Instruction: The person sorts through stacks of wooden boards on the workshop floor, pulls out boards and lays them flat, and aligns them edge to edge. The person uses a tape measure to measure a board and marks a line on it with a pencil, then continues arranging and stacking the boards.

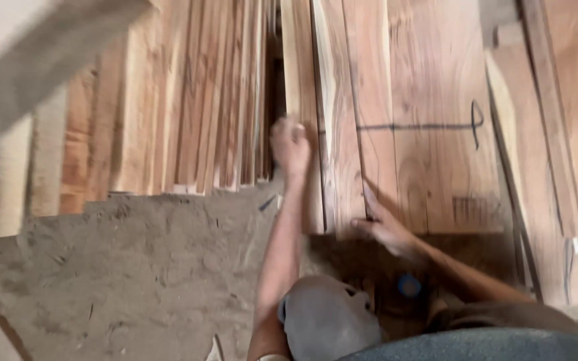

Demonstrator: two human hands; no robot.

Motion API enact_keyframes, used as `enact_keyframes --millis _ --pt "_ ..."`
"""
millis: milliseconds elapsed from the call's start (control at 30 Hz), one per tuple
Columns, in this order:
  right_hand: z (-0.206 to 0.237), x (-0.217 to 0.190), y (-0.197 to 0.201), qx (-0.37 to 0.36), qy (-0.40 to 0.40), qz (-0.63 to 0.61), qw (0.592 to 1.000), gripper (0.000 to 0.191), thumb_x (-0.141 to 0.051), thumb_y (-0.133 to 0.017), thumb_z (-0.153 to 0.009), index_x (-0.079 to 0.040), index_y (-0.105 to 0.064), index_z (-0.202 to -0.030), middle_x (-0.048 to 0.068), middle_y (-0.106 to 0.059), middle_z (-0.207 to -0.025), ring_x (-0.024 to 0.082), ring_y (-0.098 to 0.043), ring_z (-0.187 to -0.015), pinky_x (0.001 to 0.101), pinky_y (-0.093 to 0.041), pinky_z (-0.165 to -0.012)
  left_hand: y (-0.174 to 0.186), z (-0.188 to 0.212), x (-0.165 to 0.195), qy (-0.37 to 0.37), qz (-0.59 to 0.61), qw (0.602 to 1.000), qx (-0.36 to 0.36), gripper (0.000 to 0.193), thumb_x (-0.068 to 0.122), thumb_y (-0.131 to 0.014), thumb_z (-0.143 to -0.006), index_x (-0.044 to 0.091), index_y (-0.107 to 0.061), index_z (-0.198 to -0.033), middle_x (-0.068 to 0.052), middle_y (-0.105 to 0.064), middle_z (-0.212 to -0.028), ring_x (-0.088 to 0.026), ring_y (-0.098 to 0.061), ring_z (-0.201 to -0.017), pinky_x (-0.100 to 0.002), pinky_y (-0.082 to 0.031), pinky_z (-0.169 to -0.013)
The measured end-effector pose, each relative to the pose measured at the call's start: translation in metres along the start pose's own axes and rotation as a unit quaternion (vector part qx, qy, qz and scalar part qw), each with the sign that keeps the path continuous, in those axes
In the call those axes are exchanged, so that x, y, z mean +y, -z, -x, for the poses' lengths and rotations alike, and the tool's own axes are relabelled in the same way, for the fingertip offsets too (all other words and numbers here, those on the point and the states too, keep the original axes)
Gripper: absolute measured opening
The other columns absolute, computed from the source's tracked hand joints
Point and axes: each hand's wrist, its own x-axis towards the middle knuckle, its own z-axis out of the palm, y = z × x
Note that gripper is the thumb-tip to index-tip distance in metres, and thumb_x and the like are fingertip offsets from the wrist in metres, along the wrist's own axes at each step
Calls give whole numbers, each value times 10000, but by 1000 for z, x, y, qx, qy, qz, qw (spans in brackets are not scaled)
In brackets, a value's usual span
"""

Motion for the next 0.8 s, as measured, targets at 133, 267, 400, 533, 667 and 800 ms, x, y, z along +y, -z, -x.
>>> enact_keyframes --millis 133,267,400,533,667,800 --pt "-9 19 -2 -8 -81 -4 997 1056 -43 -692 -867 -244 -28 -1664 112 -202 -1689 239 -384 -1458 391 -428 -1125 11 -3 -28 -26 86 989 -117 937 372 -772 -920 21 -223 -1593 -278 -315 -1627 -394 -314 -1515 -476 -269 -1226" --pt "-19 21 -7 2 8 155 988 1072 -78 -776 -885 -189 -40 -1656 163 -332 -1629 267 -432 -1411 411 -439 -1132 6 6 -27 7 44 988 -148 1042 376 -800 -837 57 -196 -1624 -255 -397 -1604 -376 -434 -1481 -469 -346 -1227" --pt "-19 3 -6 -22 5 175 984 1081 -119 -725 -901 -166 34 -1669 172 -437 -1606 271 -572 -1279 400 -488 -1088 7 9 -22 -24 39 992 -119 1058 365 -819 -841 61 -178 -1628 -259 -385 -1612 -401 -431 -1474 -487 -362 -1220" --pt "-18 -16 -11 -25 -93 211 973 1090 -119 -707 -918 -185 64 -1685 181 -576 -1452 250 -619 -1242 391 -475 -1105 6 10 -25 -31 47 992 -114 1048 364 -795 -857 62 -163 -1637 -249 -384 -1622 -401 -441 -1474 -489 -360 -1219" --pt "-23 -18 -15 -22 10 153 988 1036 -100 -712 -895 -124 -4 -1651 160 -529 -1406 267 -599 -1207 409 -487 -1061 2 14 -29 -73 7 994 -80 1038 402 -832 -844 6 -240 -1598 -275 -410 -1592 -386 -452 -1463 -436 -395 -1204" --pt "-22 -27 -15 -20 23 204 979 946 -208 -698 -920 -37 -93 -1627 207 -599 -1286 320 -642 -1135 440 -518 -999 7 15 -15 -80 10 992 -98 1207 503 -922 -701 -17 -282 -1583 -302 -412 -1573 -416 -436 -1455 -461 -371 -1205"
